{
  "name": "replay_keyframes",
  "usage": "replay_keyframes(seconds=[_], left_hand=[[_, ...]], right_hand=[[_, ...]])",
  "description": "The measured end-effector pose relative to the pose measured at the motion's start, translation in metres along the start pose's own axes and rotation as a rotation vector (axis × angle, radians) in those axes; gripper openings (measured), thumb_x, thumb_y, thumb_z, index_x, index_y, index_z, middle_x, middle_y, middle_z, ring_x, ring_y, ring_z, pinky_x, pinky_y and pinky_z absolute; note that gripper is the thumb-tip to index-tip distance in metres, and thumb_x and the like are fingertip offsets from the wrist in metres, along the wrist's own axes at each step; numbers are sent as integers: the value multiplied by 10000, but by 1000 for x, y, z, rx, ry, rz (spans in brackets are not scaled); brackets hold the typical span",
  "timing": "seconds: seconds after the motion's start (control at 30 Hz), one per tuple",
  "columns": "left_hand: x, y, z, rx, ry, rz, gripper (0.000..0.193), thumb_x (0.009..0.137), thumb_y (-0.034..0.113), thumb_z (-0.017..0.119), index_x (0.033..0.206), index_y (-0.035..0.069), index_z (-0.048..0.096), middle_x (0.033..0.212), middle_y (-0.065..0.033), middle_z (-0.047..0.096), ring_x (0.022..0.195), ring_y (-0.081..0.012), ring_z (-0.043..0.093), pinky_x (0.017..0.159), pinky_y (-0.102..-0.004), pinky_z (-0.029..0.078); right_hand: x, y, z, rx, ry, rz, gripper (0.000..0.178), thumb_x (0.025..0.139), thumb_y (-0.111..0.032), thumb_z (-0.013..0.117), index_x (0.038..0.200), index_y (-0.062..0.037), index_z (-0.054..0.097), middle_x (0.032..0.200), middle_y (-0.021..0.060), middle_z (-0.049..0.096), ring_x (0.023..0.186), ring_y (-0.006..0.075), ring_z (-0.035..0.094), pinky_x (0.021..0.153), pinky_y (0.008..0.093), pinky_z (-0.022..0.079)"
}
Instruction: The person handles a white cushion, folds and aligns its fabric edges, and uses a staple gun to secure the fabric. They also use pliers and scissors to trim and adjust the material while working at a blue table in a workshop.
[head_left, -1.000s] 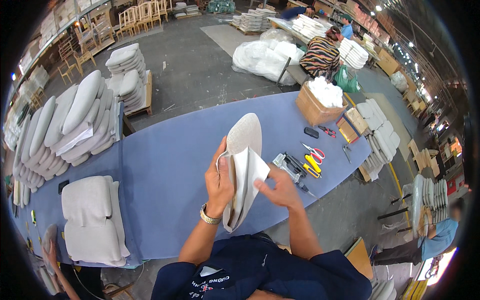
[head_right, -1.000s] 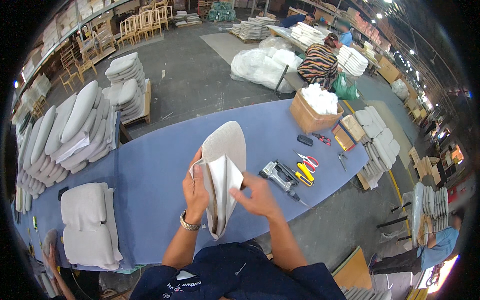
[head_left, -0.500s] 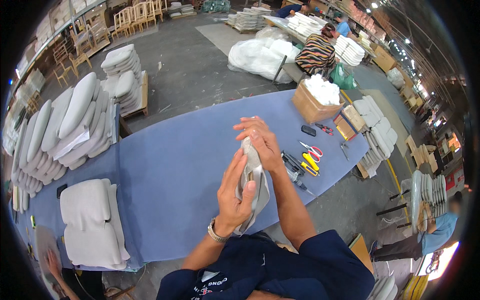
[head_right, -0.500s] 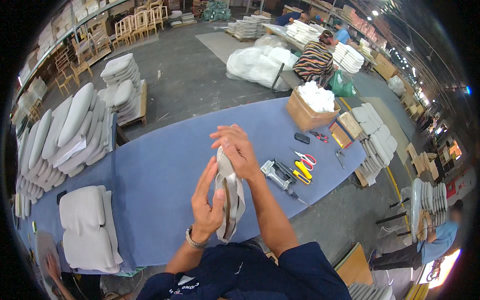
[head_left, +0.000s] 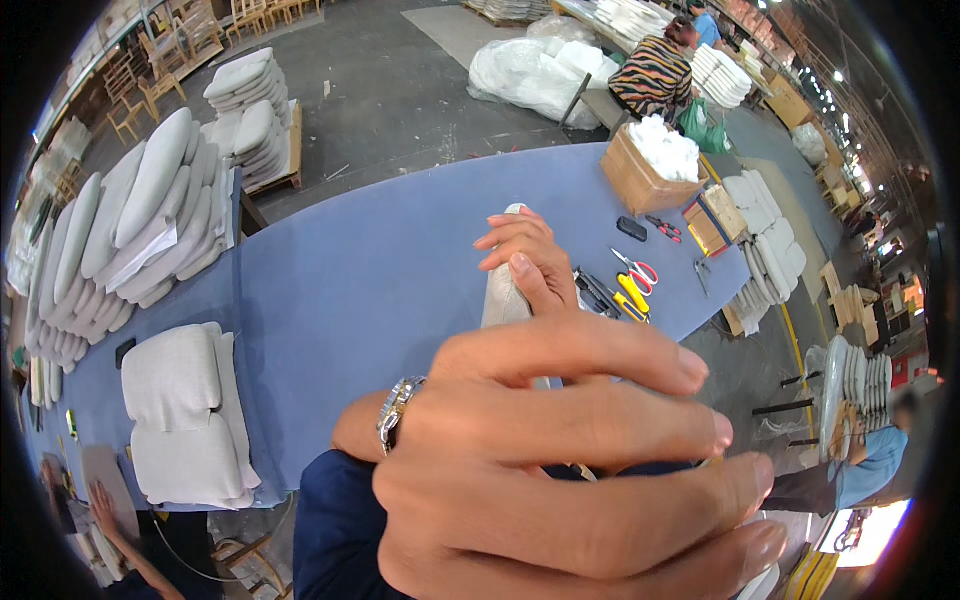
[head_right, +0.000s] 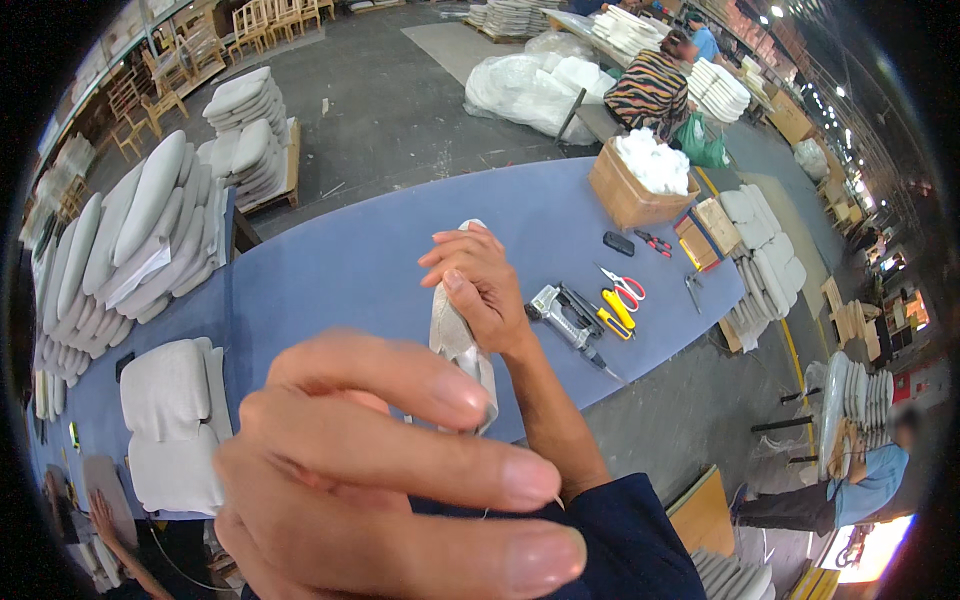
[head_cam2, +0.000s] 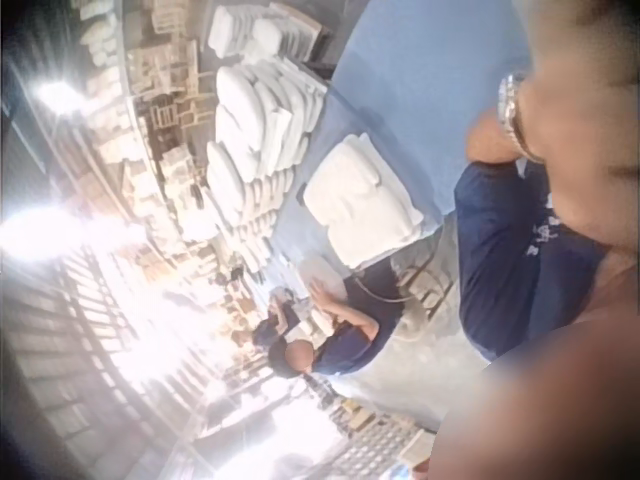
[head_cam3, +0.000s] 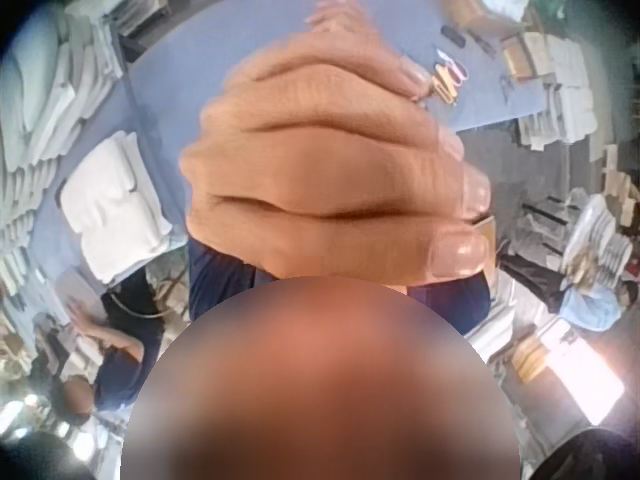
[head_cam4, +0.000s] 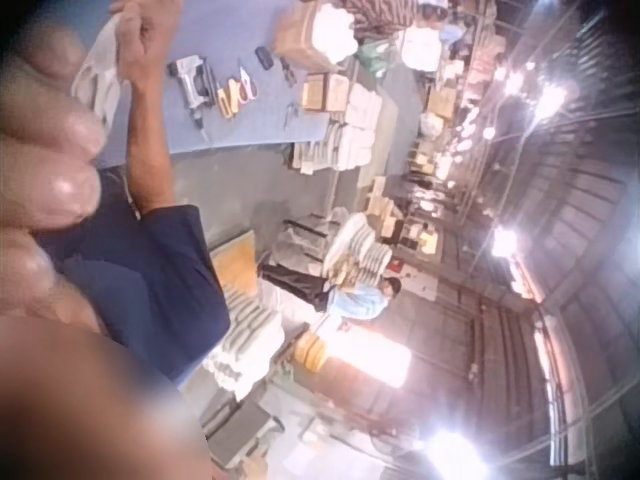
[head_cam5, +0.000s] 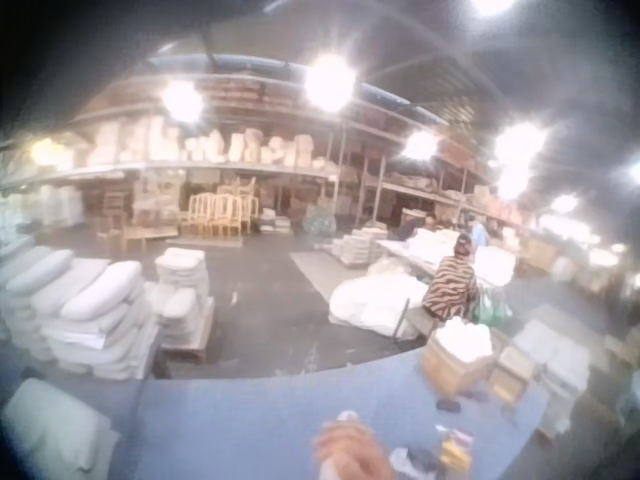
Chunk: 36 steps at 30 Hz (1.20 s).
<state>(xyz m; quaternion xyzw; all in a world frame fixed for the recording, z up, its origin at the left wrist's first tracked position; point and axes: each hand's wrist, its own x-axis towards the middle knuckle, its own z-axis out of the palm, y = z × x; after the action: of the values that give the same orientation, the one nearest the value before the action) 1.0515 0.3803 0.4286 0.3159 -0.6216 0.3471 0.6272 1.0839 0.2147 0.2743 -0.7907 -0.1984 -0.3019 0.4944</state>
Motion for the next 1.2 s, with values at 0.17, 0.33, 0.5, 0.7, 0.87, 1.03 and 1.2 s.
replay_keyframes(seconds=[0.17, 0.33, 0.5, 0.7, 0.87, 1.03, 1.2], left_hand=[[-4, -1, 1, 40, -39, 11, 327, 1014, 380, 625, 1022, 93, 781, 950, -85, 771, 816, -230, 733, 815, -395, 584], [-13, 6, -1, 60, -59, -20, 327, 1015, 384, 624, 1010, 96, 780, 930, -78, 765, 790, -220, 725, 798, -385, 584], [-13, 20, -14, 105, -88, -31, 328, 1016, 387, 623, 998, 99, 779, 909, -71, 759, 764, -209, 717, 781, -374, 584], [-18, 22, -11, 90, -81, -27, 329, 1017, 390, 621, 984, 103, 778, 884, -63, 752, 733, -197, 706, 760, -362, 584], [-16, 19, -12, 87, -65, -2, 331, 1019, 393, 620, 972, 106, 777, 863, -56, 747, 707, -187, 698, 743, -351, 584], [-17, 6, -6, 98, -46, 33, 333, 1020, 396, 619, 961, 109, 776, 843, -49, 741, 682, -176, 690, 725, -341, 583], [-10, -4, 3, 85, 3, 77, 335, 1021, 399, 618, 949, 112, 775, 822, -43, 735, 656, -166, 681, 708, -331, 583]], right_hand=[[-6, -5, 1, -3, 14, -4, 268, 982, -213, 512, 913, -96, 742, 1081, 59, 725, 1243, 277, 588, 1200, 490, 226], [-10, 0, -3, -5, 20, 12, 257, 975, -213, 520, 918, -95, 742, 1084, 59, 722, 1246, 278, 588, 1198, 488, 225], [-6, -8, 2, 23, 25, -6, 254, 966, -215, 526, 903, -100, 744, 1073, 59, 725, 1245, 281, 590, 1195, 487, 234], [-11, -3, -4, -7, 27, -11, 255, 958, -225, 533, 903, -100, 748, 1079, 59, 729, 1245, 282, 590, 1199, 492, 232], [-9, -7, -9, -9, 13, -4, 251, 958, -216, 530, 911, -98, 746, 1087, 59, 731, 1244, 281, 589, 1198, 492, 232], [-11, 0, -3, 12, 14, -11, 255, 965, -212, 526, 915, -94, 746, 1087, 58, 732, 1244, 277, 588, 1196, 492, 233], [-8, -6, -10, -16, 13, -3, 260, 978, -222, 530, 909, -94, 746, 1087, 58, 732, 1247, 279, 588, 1198, 492, 233]])
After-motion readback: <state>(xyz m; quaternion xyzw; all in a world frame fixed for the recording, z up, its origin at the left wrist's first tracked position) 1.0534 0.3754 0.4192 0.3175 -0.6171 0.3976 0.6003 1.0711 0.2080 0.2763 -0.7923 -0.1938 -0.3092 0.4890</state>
